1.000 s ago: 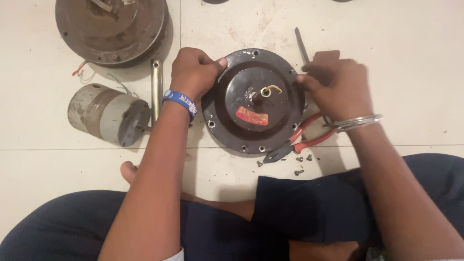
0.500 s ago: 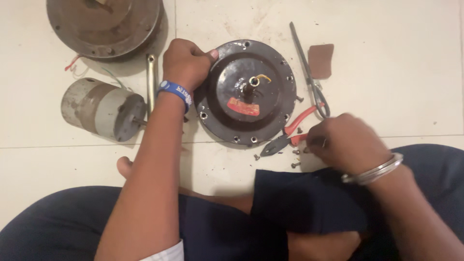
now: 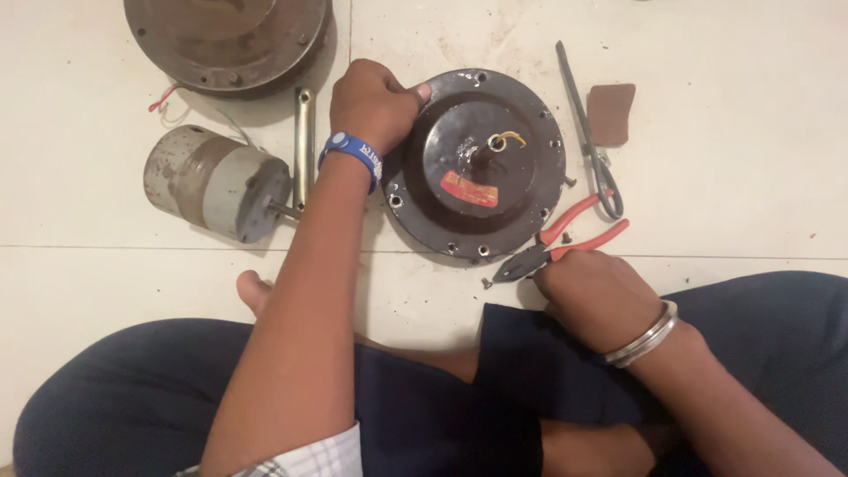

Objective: The person sits on the floor reassembling an electric motor. They fit the wound stator into the housing, place the end bell cover on top, align it, and thread and tighten screws around the rim by hand, using pliers and a screwdriver nearby.

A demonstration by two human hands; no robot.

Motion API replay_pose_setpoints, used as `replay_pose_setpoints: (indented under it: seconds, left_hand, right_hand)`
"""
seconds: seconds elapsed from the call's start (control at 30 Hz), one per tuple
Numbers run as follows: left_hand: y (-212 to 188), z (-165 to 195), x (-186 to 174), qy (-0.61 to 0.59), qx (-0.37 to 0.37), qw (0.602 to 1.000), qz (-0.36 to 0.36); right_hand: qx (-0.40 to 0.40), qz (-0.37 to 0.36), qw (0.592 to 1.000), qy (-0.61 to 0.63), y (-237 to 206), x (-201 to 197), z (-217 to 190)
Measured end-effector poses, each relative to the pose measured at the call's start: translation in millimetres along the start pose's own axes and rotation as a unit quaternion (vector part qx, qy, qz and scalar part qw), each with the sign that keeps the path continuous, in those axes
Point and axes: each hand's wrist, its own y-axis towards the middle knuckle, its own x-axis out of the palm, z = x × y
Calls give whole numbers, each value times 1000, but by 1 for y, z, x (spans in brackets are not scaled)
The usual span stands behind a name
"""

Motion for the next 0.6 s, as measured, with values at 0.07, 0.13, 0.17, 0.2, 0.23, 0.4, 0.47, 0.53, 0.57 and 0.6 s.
replay_pose_setpoints:
  seconds: [0.07, 0.13, 0.17, 0.2, 0.23, 0.4, 0.47, 0.53, 0.57, 0.6]
  left_hand:
    - [0, 1, 1, -4, -5, 1000, -4]
    - [-1, 1, 1, 0, -5, 1000, -6]
    - [-2, 2, 1, 4, -6, 1000, -7]
    - [-3, 2, 0, 6, -14, 1000, -12]
    - [-3, 3, 0, 6, -20, 1000, -17]
    - [-7, 11, -2, 18, -24, 999, -25]
    - [-11, 14, -3, 21, -21, 999, -26]
    - [-15, 16, -4, 25, -42, 998, -40]
    - [-16, 18, -4, 26, -50, 997, -47]
    - [-17, 18, -5, 11, -10, 1000, -27]
  right_hand:
    - [11, -23, 999, 44, 3, -13, 2]
    - [56, -6, 991, 125, 5, -30, 8]
    - [96, 22, 978, 183, 4, -39, 13]
    - [136, 50, 960, 240, 8, -47, 17]
    - [113, 92, 953, 266, 15, -54, 24]
    - [57, 243, 929, 274, 64, -70, 51]
    - [12, 278, 915, 293, 85, -74, 60]
    - [-51, 306, 896, 319, 105, -73, 62]
    - [-50, 306, 895, 320, 112, -72, 63]
    - [-50, 309, 894, 319, 119, -70, 62]
